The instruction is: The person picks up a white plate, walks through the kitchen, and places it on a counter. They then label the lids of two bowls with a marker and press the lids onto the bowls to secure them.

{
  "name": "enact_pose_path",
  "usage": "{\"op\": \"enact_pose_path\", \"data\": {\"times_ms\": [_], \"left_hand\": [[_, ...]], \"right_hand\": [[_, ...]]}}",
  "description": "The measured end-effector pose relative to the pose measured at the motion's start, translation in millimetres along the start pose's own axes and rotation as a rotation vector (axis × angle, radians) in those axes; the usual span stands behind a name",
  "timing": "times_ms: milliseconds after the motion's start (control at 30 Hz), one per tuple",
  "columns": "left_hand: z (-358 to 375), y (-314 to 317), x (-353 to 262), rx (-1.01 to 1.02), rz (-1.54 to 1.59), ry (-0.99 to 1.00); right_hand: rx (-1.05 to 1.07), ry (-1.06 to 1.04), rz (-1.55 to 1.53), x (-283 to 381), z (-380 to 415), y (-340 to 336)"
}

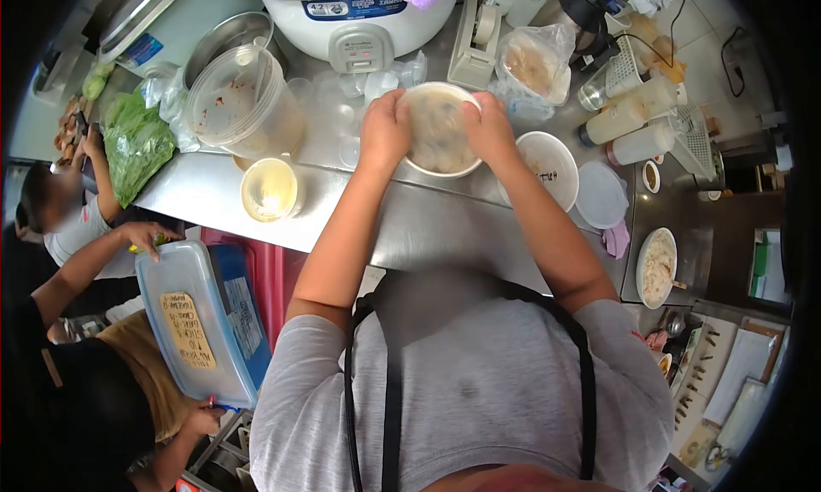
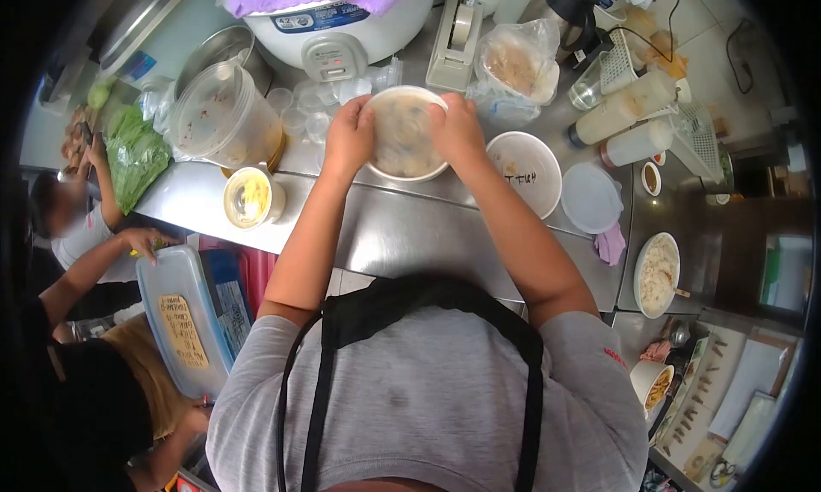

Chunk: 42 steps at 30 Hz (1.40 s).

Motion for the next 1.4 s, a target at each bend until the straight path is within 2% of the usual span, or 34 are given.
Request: {"op": "enact_pose_path", "data": {"times_ms": [133,233,333,533,600,700,800,900,1133,1333,1400], "left_hand": [[-7,1,3,0.063,-0.008,-0.012],[-12,-2,-3,0.109,0.049,-0.146],[-24,0,-15,0.17,-0.101,-0.117],[-32,4,-20,0.179,-0.083,0.015],[-33,9,-17,0.225,0.02,-0.001],[-36,16,-9,0.264,0.13,-0.018],[-37,23,-2,0.299,0.22,-0.039],[-38,27,0,0.378,0.23,-0.072],[-40,31,-1,0.439,0.216,-0.051],[-34,12,-32,0.149,-0.102,0.243],[-33,12,-35,0.128,-0.113,0.259]], "right_hand": [[0.181,-0.151,-0.203,-6,-31,13],[0.227,-0.176,-0.212,1,-41,16],[0.239,-0.162,-0.183,-2,-40,17],[0.404,-0.132,-0.182,5,-51,20],[0.439,-0.123,-0.16,8,-51,18],[0.339,-0.17,-0.179,5,-49,18],[0.197,-0.126,-0.29,1,-43,16],[0.193,-0.026,-0.344,-6,-39,16],[0.017,-0.326,-0.054,13,-36,-3],[-0.009,-0.401,0.097,23,-37,-2],[-0.036,-0.482,0.17,23,-36,0]]}}
Point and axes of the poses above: each hand's wrist, its own z-axis away from the middle knuckle, its own y-axis out of the palm, x = y × z, the point moved 5 cm from there along -z, towards the middle knuckle, and after that the axes turned 7 degrees about -y, right-handed, at the moved point
